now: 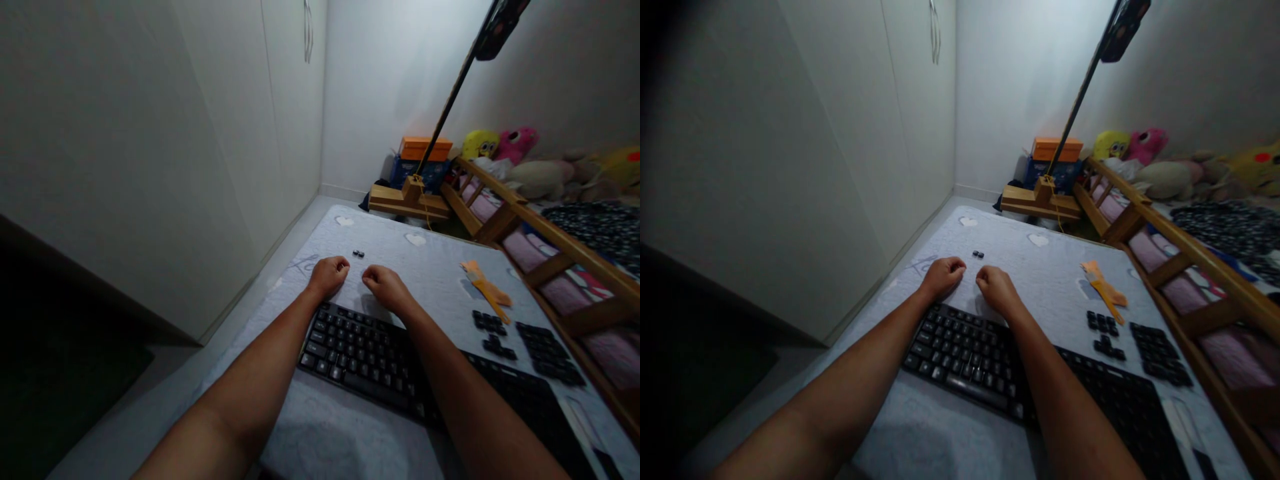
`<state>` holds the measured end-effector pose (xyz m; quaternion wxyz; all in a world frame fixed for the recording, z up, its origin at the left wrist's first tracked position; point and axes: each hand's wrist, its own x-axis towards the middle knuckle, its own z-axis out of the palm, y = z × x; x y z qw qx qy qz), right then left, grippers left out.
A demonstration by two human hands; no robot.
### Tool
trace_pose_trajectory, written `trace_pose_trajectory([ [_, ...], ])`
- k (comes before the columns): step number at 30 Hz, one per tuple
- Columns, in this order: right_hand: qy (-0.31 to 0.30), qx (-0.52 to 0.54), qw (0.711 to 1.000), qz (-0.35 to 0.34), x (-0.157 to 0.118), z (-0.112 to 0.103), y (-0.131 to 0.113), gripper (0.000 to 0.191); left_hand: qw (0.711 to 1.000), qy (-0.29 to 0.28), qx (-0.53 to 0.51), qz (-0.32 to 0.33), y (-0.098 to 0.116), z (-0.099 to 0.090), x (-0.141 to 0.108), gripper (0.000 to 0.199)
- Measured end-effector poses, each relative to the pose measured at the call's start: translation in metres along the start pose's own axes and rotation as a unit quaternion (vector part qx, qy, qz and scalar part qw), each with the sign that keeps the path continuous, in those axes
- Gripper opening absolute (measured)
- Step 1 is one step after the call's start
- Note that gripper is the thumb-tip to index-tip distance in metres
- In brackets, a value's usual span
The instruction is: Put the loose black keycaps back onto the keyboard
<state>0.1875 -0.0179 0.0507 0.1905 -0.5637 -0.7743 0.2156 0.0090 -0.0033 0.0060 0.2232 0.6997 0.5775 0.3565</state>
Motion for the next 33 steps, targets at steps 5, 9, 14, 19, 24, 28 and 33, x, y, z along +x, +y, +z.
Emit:
trace_pose_trajectory([
  [5, 0.054, 0.020, 0.997, 0.045, 0.031, 0.011, 0.022, 0.015, 1.000, 0.009, 0.013, -0.017, -0.001, -0.002, 0.001, 0.019],
  [9, 0.092, 0.033, 0.992, 0.079, 0.049, 0.023, 0.031, 0.019, 0.999, -0.004, 0.032, -0.025, 0.000, -0.002, 0.001, 0.018],
  [14, 0.117, 0.043, 0.987, 0.098, 0.063, 0.032, 0.035, 0.031, 0.999, -0.005, 0.043, -0.032, 0.000, -0.002, 0.000, 0.019],
  [19, 0.119, 0.034, 0.986, 0.113, 0.071, 0.035, 0.035, 0.036, 0.999, -0.005, 0.044, -0.032, 0.000, -0.002, 0.000, 0.019],
  [24, 0.112, 0.018, 0.985, 0.133, 0.077, 0.035, 0.031, 0.032, 0.998, -0.006, 0.049, -0.031, 0.001, -0.002, 0.000, 0.020],
  [28, 0.108, 0.008, 0.983, 0.150, 0.081, 0.035, 0.028, 0.028, 0.998, -0.007, 0.051, -0.032, 0.000, -0.001, 0.000, 0.019],
  [33, 0.111, 0.006, 0.980, 0.163, 0.084, 0.036, 0.025, 0.022, 0.998, -0.003, 0.049, -0.026, -0.002, 0.000, 0.000, 0.019],
])
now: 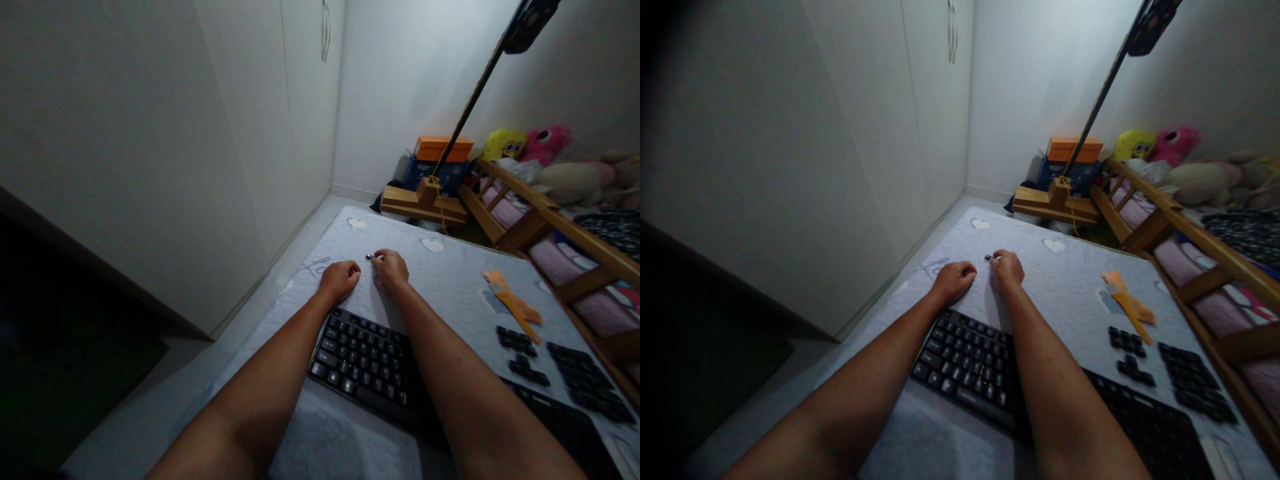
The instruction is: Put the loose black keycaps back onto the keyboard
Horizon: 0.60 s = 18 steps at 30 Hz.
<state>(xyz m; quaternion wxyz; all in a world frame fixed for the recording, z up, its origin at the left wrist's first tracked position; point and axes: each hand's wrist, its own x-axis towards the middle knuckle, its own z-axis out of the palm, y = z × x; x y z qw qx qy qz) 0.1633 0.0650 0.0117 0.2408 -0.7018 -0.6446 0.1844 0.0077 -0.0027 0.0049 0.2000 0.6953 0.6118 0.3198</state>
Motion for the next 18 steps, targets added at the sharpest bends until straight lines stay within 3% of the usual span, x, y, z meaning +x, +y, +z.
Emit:
trace_pose_trajectory([
  [11, -0.007, 0.080, 0.997, 0.015, 0.000, -0.007, 0.004, 0.015, 1.000, 0.004, -0.006, -0.001, -0.001, 0.001, 0.000, 0.018],
  [18, -0.071, 0.192, 0.979, -0.020, -0.037, -0.024, 0.011, 0.021, 1.000, -0.001, 0.004, 0.001, 0.000, 0.000, 0.001, 0.019],
])
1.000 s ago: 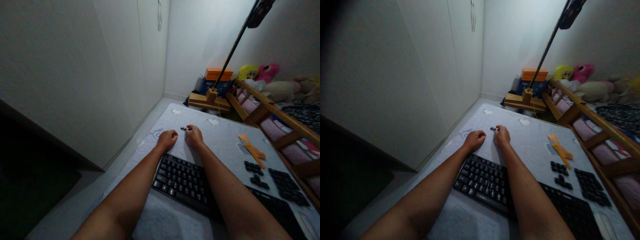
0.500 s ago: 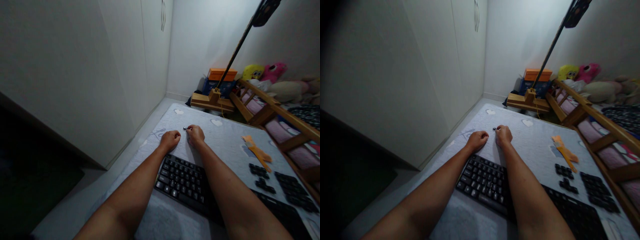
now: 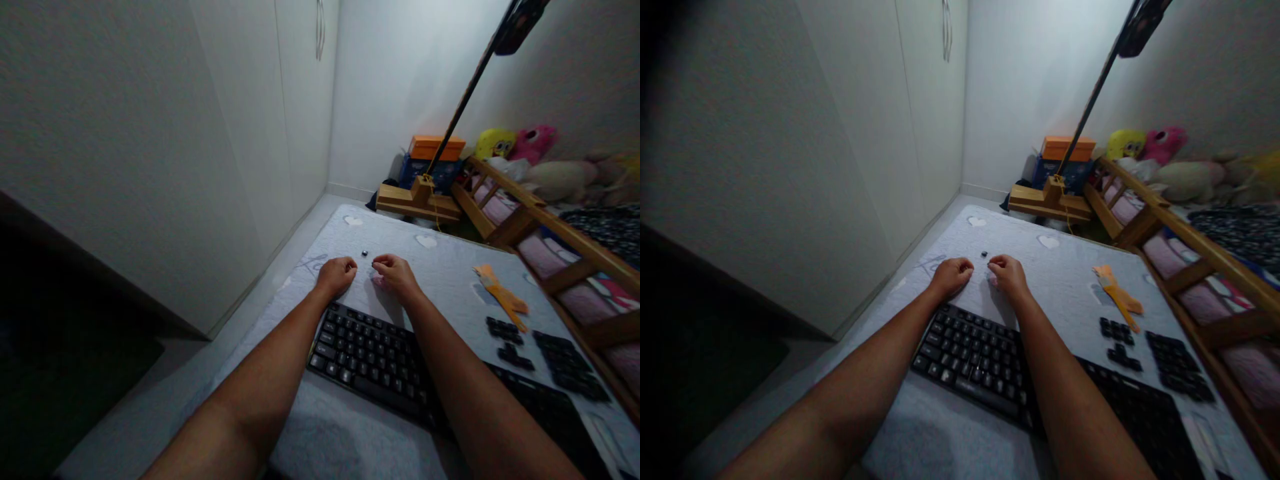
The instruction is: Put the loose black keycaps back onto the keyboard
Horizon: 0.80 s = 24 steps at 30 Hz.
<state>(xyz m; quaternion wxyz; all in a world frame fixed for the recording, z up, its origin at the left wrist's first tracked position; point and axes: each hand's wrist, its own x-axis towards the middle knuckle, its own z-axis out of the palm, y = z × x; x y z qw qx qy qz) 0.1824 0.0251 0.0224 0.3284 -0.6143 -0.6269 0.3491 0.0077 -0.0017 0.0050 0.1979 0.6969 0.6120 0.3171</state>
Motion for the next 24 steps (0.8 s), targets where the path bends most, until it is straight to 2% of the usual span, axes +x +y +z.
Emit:
trace_pose_trajectory([
  [3, -0.036, 0.017, 0.998, -0.039, -0.030, -0.006, -0.007, 0.013, 1.000, -0.002, 0.004, 0.004, 0.001, -0.001, 0.000, 0.020],
  [6, -0.082, -0.004, 0.989, -0.120, -0.063, -0.009, -0.016, 0.011, 1.000, -0.004, 0.006, 0.001, 0.001, -0.001, -0.001, 0.020],
  [9, -0.116, -0.044, 0.984, -0.128, -0.090, -0.007, -0.026, 0.010, 1.000, -0.004, 0.007, -0.002, 0.002, -0.001, -0.002, 0.020],
  [11, -0.114, -0.073, 0.981, -0.140, -0.103, -0.002, -0.032, 0.011, 1.000, -0.004, 0.008, -0.005, 0.003, -0.002, -0.002, 0.020],
  [16, -0.087, -0.172, 0.962, -0.193, -0.116, 0.013, -0.036, 0.012, 1.000, -0.007, 0.010, -0.010, 0.004, -0.002, -0.001, 0.019],
  [24, -0.086, -0.240, 0.948, -0.190, -0.120, 0.021, -0.033, 0.012, 1.000, -0.009, 0.013, -0.012, 0.005, -0.003, -0.001, 0.019],
])
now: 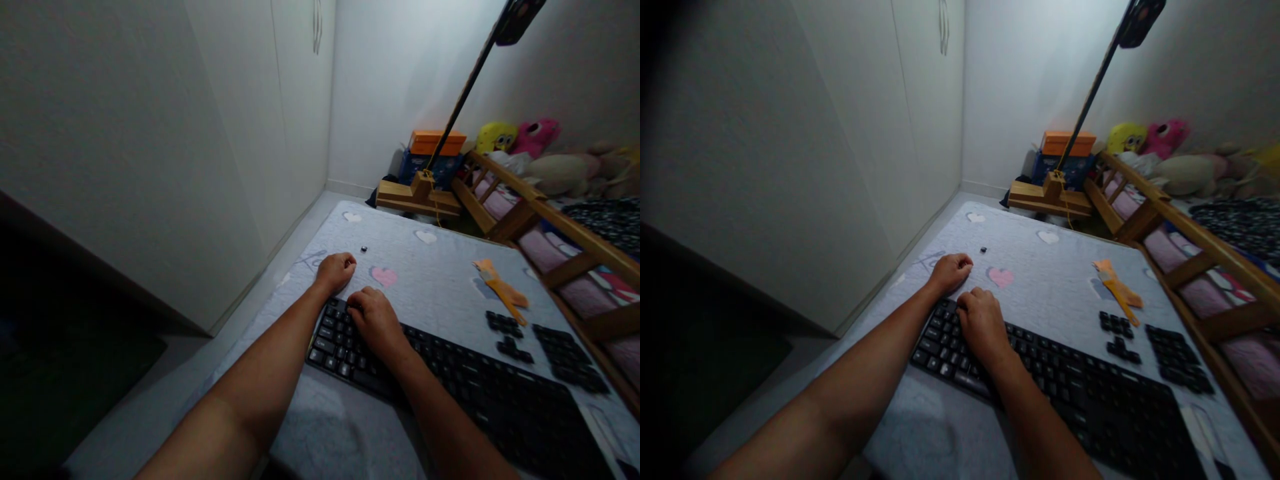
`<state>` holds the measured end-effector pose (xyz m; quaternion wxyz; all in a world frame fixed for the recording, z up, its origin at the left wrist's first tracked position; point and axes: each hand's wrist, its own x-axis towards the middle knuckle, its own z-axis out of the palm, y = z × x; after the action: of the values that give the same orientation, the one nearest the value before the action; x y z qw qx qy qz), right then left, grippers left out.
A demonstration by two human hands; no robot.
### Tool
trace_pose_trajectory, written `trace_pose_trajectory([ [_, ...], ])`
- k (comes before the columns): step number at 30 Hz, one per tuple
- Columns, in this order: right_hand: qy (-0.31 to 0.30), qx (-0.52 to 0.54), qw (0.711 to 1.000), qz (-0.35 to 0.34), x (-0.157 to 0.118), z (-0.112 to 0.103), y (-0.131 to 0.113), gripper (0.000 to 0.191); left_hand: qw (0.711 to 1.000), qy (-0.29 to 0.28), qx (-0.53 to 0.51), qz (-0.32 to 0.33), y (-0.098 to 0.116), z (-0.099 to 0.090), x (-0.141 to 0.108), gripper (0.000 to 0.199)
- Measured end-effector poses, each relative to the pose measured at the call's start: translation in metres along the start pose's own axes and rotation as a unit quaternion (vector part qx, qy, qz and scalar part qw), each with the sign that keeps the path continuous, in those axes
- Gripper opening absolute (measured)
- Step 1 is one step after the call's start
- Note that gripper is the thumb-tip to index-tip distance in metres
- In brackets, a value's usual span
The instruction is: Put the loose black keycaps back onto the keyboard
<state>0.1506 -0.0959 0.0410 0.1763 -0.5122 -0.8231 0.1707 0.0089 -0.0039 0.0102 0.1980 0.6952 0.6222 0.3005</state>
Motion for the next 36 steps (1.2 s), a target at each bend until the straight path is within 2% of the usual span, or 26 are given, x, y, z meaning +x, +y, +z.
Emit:
trace_pose_trajectory([
  [8, -0.003, -0.033, 0.999, 0.014, -0.001, -0.001, -0.005, 0.011, 1.000, 0.006, 0.002, 0.003, -0.001, 0.002, 0.000, 0.019],
  [17, -0.012, -0.013, 1.000, 0.005, 0.001, 0.001, 0.000, 0.012, 1.000, 0.007, -0.001, 0.005, -0.001, 0.001, 0.000, 0.019],
  [36, 0.012, -0.001, 1.000, -0.025, -0.001, 0.007, 0.007, 0.012, 1.000, 0.005, -0.002, 0.008, -0.001, 0.000, -0.001, 0.019],
])
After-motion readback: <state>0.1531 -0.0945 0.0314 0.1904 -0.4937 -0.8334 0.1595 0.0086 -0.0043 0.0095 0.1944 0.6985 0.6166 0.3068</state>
